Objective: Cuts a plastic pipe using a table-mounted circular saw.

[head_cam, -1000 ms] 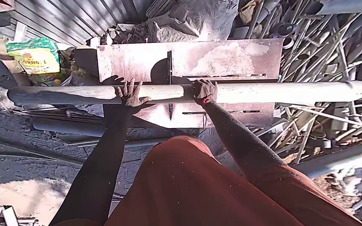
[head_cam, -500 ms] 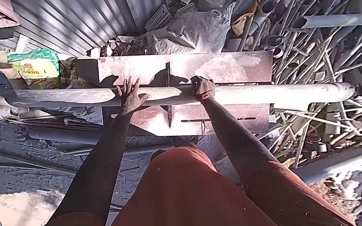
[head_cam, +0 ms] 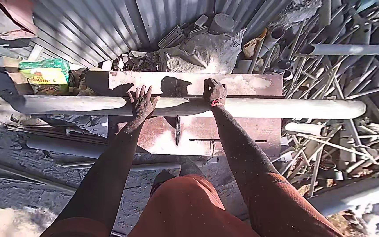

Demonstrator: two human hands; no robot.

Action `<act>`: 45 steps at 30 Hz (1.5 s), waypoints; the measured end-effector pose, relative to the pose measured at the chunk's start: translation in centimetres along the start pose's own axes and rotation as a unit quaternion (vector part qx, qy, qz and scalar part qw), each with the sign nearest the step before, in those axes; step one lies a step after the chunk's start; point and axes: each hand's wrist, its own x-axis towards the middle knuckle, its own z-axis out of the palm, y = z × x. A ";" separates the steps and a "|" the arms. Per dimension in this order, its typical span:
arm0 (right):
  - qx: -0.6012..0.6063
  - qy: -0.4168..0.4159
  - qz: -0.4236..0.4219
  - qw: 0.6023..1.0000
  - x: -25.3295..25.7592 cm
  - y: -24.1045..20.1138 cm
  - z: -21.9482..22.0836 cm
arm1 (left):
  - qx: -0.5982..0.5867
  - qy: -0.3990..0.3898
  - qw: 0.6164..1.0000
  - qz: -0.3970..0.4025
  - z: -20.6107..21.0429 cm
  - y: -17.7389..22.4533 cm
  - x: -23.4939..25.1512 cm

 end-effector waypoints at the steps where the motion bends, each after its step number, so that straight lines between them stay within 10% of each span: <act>1: 0.005 0.004 -0.003 1.000 0.3 0.1 -0.1 | 0.003 -0.010 1.000 -0.005 -0.1 0.3 0.3; 7: 0.027 0.097 -0.067 0.993 1.1 1.4 0.6 | -0.007 -0.064 0.997 -0.034 -1.0 1.3 2.0; 16: -0.084 -0.023 -0.060 0.994 -6.0 3.2 0.1 | -0.097 -0.140 0.984 -0.059 -1.6 2.3 3.2; 26: -0.143 -0.213 0.035 0.966 -1.8 1.5 -1.4 | -0.015 0.004 1.000 0.002 -0.5 0.0 1.1; 36: -0.145 -0.271 0.047 0.950 -4.7 1.1 -1.8 | -0.025 -0.156 0.987 -0.035 -1.6 0.4 -2.5; 45: -0.140 -0.235 0.037 0.961 -9.6 1.5 -1.7 | -0.002 -0.137 0.990 -0.025 0.0 0.0 -7.0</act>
